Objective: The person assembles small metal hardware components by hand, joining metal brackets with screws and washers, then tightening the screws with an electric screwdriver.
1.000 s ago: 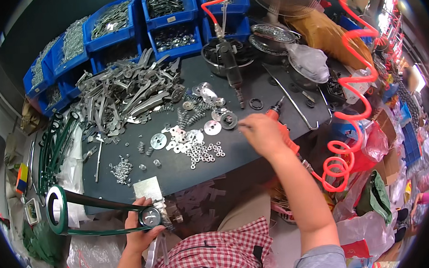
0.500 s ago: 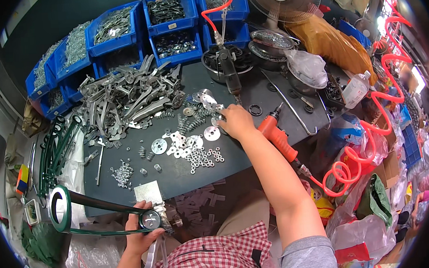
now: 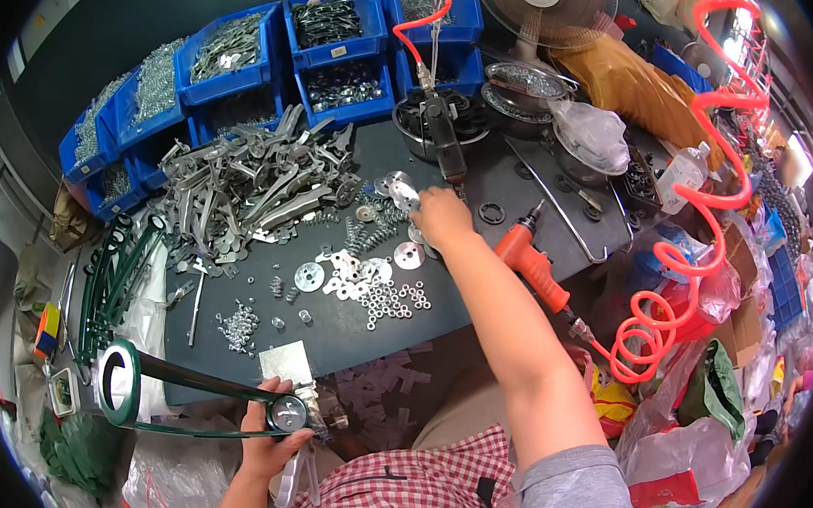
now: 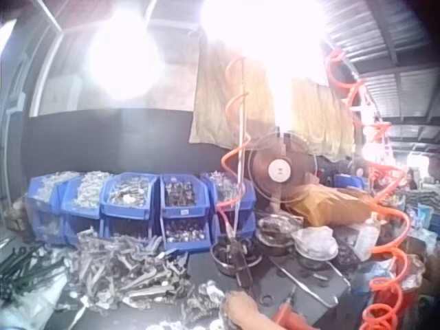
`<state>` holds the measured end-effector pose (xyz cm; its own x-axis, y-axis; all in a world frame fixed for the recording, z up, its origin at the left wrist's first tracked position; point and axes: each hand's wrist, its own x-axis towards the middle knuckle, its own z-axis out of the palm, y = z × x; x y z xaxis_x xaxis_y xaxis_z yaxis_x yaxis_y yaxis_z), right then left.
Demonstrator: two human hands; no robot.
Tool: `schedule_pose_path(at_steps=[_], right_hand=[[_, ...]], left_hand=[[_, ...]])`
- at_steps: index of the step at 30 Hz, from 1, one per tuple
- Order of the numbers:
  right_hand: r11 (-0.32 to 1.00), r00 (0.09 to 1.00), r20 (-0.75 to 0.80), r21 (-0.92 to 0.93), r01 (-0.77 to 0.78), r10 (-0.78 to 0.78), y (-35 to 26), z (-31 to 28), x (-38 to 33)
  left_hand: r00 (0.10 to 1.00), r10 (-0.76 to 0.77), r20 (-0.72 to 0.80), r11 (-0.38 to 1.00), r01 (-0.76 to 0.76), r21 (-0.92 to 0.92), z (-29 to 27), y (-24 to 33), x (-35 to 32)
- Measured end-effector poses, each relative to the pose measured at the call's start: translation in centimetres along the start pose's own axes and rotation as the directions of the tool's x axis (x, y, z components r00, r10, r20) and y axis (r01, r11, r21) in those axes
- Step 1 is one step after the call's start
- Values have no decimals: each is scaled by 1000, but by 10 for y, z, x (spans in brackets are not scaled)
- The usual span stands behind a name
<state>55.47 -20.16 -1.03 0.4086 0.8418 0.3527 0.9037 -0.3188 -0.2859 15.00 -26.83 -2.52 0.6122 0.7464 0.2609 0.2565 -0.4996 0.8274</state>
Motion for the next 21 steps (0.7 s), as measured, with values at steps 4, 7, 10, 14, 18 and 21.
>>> schedule_pose_path(at_steps=[4,7,10,14,18,21], right_hand=[[980,955,279,-197,-41,96,4,5,16],[996,971,238,-72,46,-27,16,-2,9],[998,979,198,59,35,-46,19,-7,8],[936,927,312,210,-283,210,10,-14,4],[872,956,150,393,-291,251,7,-28,-5],[769,928,346,554,-319,136,-13,-41,-20]], left_hand=[[1000,2,13,999,-1,-55,-1,0,-2],[1000,16,-24,1000,-17,-8,0,4,0],[999,41,-13,999,-41,20,0,1,1],[999,10,-41,997,-13,-71,1,-2,-2],[999,36,25,999,-35,-37,0,-1,-2],[999,45,-16,999,-45,-20,-2,0,-2]])
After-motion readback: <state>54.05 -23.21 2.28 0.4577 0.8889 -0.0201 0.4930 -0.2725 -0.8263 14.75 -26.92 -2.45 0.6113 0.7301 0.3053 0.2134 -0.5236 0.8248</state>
